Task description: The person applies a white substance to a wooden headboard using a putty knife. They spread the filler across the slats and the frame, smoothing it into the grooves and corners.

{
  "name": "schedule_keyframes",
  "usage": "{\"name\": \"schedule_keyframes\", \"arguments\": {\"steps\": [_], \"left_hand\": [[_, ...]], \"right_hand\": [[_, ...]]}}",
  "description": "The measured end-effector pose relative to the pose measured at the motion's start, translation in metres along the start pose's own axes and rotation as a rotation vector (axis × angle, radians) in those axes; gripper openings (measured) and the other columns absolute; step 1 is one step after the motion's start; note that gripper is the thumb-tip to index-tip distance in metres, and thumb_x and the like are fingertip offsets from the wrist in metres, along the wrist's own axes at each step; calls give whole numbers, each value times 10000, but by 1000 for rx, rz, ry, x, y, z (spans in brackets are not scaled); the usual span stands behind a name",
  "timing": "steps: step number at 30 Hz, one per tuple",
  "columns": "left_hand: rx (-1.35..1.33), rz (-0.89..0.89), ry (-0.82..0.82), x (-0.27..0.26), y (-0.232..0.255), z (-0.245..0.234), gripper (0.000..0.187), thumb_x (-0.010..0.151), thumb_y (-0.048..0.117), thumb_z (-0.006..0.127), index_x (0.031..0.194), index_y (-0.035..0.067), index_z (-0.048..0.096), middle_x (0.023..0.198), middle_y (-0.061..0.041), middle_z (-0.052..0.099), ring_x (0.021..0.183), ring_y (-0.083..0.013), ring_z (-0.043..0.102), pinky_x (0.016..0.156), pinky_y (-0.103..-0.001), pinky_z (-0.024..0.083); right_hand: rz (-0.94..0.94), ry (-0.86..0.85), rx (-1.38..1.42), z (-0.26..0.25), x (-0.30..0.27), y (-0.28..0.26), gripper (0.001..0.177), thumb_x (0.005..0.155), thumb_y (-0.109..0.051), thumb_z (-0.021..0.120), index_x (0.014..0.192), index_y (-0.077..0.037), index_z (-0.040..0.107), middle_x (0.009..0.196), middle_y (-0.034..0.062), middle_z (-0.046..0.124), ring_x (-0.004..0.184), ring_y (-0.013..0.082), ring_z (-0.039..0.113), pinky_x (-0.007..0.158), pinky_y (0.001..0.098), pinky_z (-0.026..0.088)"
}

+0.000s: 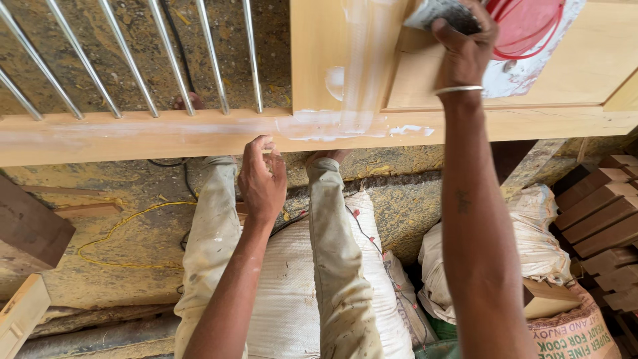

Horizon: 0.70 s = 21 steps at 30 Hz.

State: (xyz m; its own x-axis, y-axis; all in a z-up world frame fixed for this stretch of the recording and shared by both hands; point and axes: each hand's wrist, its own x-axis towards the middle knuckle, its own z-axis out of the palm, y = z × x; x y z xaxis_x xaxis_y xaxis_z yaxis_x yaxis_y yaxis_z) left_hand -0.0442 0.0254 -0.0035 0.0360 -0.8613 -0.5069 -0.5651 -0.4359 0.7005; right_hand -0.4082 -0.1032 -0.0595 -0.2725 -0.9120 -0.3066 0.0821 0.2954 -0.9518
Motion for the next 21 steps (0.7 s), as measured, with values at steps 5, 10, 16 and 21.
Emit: {"name": "schedule_keyframes", "arguments": {"steps": [5,10,16,21], "left_hand": [[22,-24,6,1,0,-2,296,985,66,640,1267,60,550,1112,-93,666,779,-210,659,712,-391,530],[-13,-23,14,4,3,-7,312,972,63,628,1272,53,540,1113,-102,658,789,-229,661,729,-406,528],[-29,-50,30,0,-2,-9,279,1002,76,627,1268,63,545,1128,-105,658,815,-232,677,743,-401,537],[-68,-45,46,7,5,-13,272,999,95,623,1260,68,554,1121,-118,664,794,-249,666,729,-404,533]], "right_hand": [[-48,41,-33,17,-8,-22,234,915,111,725,1103,-25,754,1041,66,735,980,194,700,986,374,590],[-488,-120,-807,67,-16,-23,336,938,118,575,1202,-17,735,1179,155,711,1116,298,669,984,438,568],[-728,-265,-1528,117,-34,8,398,984,29,560,1343,-73,697,1331,108,690,1220,238,617,1023,433,470],[-388,-464,-1416,110,-42,-23,240,950,-8,597,1119,-66,757,1102,89,753,1047,261,681,942,473,448]]}}
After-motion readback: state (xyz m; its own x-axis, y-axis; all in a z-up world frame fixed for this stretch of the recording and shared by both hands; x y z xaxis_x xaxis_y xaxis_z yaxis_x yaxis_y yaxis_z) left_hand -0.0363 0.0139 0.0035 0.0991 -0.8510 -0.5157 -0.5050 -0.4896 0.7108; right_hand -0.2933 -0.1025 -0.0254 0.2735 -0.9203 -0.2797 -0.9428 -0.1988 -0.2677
